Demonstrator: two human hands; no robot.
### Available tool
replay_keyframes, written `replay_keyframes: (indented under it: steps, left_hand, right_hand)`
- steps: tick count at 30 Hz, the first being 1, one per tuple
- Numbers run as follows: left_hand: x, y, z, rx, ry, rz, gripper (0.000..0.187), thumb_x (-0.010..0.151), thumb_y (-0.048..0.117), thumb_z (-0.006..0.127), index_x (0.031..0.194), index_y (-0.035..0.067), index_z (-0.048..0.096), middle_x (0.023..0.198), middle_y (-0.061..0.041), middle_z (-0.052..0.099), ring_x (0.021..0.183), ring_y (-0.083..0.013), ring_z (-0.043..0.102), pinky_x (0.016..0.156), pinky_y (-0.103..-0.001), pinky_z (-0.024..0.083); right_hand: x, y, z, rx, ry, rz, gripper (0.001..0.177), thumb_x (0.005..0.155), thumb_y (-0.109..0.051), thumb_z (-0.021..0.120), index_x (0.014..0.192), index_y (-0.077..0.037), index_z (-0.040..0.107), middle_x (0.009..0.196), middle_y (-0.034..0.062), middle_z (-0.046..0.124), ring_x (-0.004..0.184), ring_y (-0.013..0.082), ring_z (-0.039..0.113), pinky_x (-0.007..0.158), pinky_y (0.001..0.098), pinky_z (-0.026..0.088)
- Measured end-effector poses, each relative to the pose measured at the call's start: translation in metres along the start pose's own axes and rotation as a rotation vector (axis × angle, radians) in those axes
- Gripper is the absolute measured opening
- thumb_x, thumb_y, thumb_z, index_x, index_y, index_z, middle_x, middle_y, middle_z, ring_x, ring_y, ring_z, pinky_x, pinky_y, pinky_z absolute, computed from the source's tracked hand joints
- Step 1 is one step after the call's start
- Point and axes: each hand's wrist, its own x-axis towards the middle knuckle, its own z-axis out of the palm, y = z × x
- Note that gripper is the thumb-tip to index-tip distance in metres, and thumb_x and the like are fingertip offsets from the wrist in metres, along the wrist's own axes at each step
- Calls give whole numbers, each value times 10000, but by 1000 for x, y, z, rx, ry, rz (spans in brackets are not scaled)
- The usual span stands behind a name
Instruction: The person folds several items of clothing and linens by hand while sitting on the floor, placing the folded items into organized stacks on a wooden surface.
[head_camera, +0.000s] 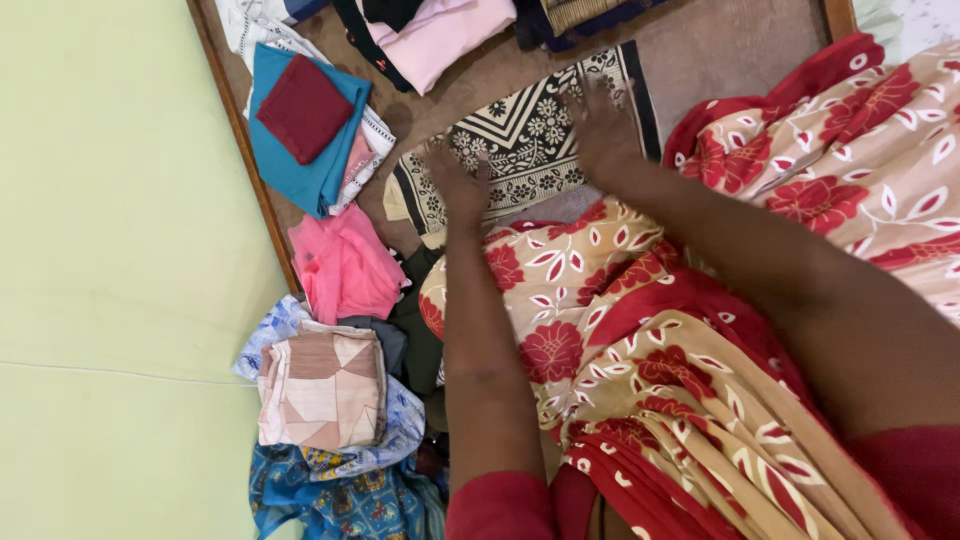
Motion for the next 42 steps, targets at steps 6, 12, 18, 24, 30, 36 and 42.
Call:
replay_keyframes:
  steps: [6,12,18,24,30,36,42]
  left_hand:
    - [-5,8,37,40,-318,194,695,1099,513,347,1697,203,172,1772,-243,20,1613,-542,-25,1224,-701,90]
    - [4,41,-11,145,-543,-331,877,965,778,252,1646,336,-82,1709,-123,-256,1529,-494,-255,1129,-777,-124]
    - [31,30,-34,184,-553,-682,839,912,815,199,1617,473,-102,1693,-111,-308,1507,-509,-296,1139,-768,-84]
    - [33,6,-23,130,-383,-826,820,943,804,187,1620,444,-102,1681,-142,-327,1490,-495,-354,1138,-764,-134]
    - [32,17,-51,169,-398,-850,1023,868,915,288,1647,373,-97,1695,-167,-273,1502,-547,-228,1139,-749,-95]
    - [13,26,-65,149,-342,-821,1052,836,882,344,1646,357,-75,1700,-153,-244,1497,-566,-220,1092,-815,-131]
    - [-1,27,-50,251,-166,-595,861,988,708,314,1650,189,130,1727,-207,-32,1552,-537,-45,1066,-847,-56]
  right_hand:
    - [13,-85,9,245,-22,-359,823,938,-161,437,1677,-71,85,1732,182,20,1593,343,37,1254,527,66]
    - [22,-45,6,259,-46,-276,712,1035,-571,357,1622,-236,135,1708,121,8,1577,278,-4,1240,550,-22]
    - [15,14,-1,381,155,61,679,1062,-504,291,1660,-186,240,1719,161,96,1584,293,65,1240,573,-20]
    - [16,19,-10,404,136,141,662,1076,-491,301,1662,-185,270,1737,156,98,1605,340,48,1261,588,-28]
    - [18,32,-6,406,148,92,668,1079,-513,254,1662,-191,200,1731,174,40,1593,347,-14,1244,595,-44]
    - [23,43,-2,336,56,62,733,1017,-587,235,1647,-225,135,1722,153,-39,1587,305,-67,1242,576,-60]
    - [26,22,15,288,-7,308,807,1004,-568,240,1643,-109,57,1684,229,-76,1544,371,-83,1184,637,-50]
